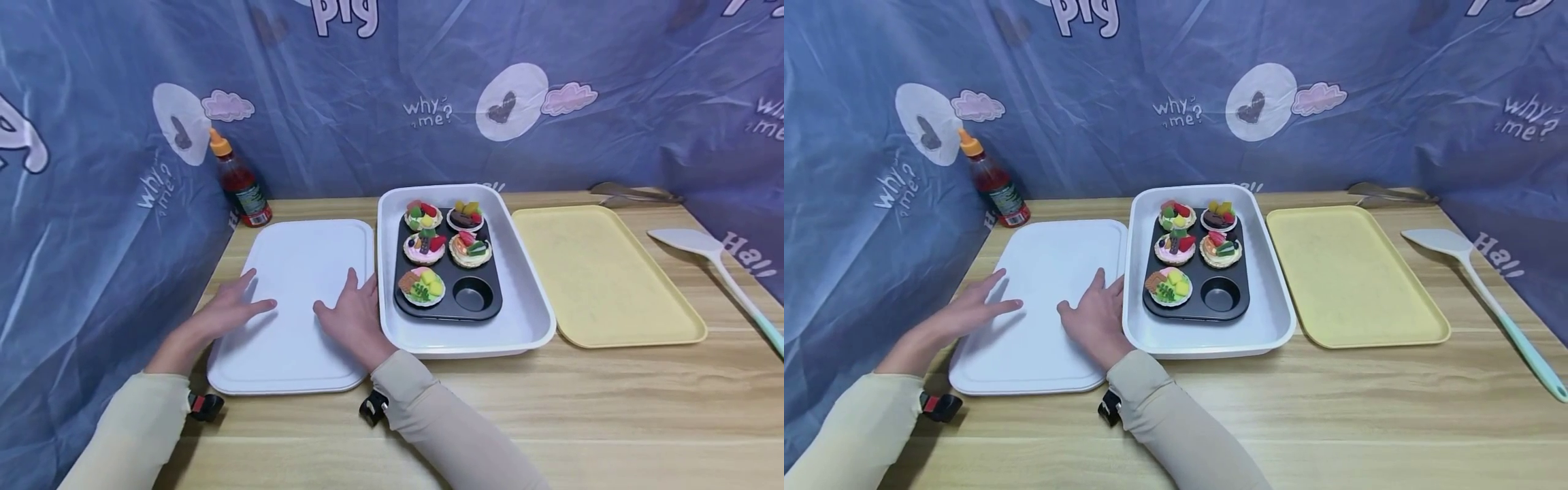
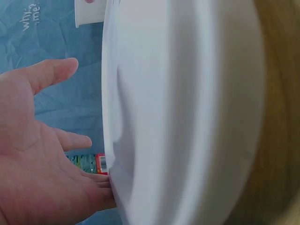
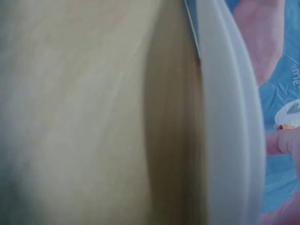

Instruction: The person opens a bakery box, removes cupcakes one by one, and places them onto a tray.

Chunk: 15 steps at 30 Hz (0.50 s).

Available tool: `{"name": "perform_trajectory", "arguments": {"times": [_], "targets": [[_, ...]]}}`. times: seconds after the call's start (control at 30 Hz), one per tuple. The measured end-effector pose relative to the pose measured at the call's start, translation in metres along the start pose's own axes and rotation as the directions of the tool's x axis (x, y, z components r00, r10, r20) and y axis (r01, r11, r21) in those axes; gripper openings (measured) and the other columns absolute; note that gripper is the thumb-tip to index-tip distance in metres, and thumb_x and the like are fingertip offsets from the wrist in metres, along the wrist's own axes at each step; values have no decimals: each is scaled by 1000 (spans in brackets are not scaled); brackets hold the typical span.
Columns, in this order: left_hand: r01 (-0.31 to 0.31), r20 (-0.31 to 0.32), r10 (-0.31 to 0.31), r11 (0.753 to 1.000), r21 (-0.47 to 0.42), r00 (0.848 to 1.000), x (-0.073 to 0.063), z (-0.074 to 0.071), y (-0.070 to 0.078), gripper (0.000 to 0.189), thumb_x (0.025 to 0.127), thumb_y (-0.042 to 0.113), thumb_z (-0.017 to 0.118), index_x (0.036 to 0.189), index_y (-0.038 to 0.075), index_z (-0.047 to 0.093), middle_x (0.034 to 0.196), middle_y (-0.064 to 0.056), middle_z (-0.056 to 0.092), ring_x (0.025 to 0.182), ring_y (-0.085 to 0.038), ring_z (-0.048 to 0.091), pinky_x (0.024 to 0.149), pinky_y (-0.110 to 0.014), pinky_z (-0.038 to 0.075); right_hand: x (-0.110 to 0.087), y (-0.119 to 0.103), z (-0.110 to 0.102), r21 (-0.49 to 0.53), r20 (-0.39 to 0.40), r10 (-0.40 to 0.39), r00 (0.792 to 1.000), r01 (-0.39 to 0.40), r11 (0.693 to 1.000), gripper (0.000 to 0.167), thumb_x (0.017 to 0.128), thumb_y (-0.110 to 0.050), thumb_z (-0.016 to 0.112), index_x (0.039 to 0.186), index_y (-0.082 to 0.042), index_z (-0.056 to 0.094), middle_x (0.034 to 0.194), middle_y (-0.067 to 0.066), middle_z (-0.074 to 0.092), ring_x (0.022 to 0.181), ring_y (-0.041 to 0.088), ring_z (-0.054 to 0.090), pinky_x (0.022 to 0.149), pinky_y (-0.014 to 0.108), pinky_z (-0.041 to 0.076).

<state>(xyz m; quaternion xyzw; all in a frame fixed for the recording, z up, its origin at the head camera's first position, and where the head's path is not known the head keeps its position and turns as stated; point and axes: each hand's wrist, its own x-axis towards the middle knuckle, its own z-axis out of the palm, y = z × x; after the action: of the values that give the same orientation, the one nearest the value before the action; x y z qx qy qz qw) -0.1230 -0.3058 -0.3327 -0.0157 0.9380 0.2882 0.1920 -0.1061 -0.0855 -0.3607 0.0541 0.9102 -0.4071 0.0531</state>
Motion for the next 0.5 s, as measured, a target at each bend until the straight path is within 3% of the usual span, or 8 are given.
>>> {"name": "perform_trajectory", "arguments": {"times": [0.5], "targets": [[-5,-30,6,1000,21,1000,0,16,2,108,95,49,62,159,-3,-7,160,-40,0,148,-57,2,117,-70,14,3,6,4,31,-10,-9,1000,9,999,95,87,-45,72,158,-2,27,165,32,5,155,39,10,126,46,19]]}}
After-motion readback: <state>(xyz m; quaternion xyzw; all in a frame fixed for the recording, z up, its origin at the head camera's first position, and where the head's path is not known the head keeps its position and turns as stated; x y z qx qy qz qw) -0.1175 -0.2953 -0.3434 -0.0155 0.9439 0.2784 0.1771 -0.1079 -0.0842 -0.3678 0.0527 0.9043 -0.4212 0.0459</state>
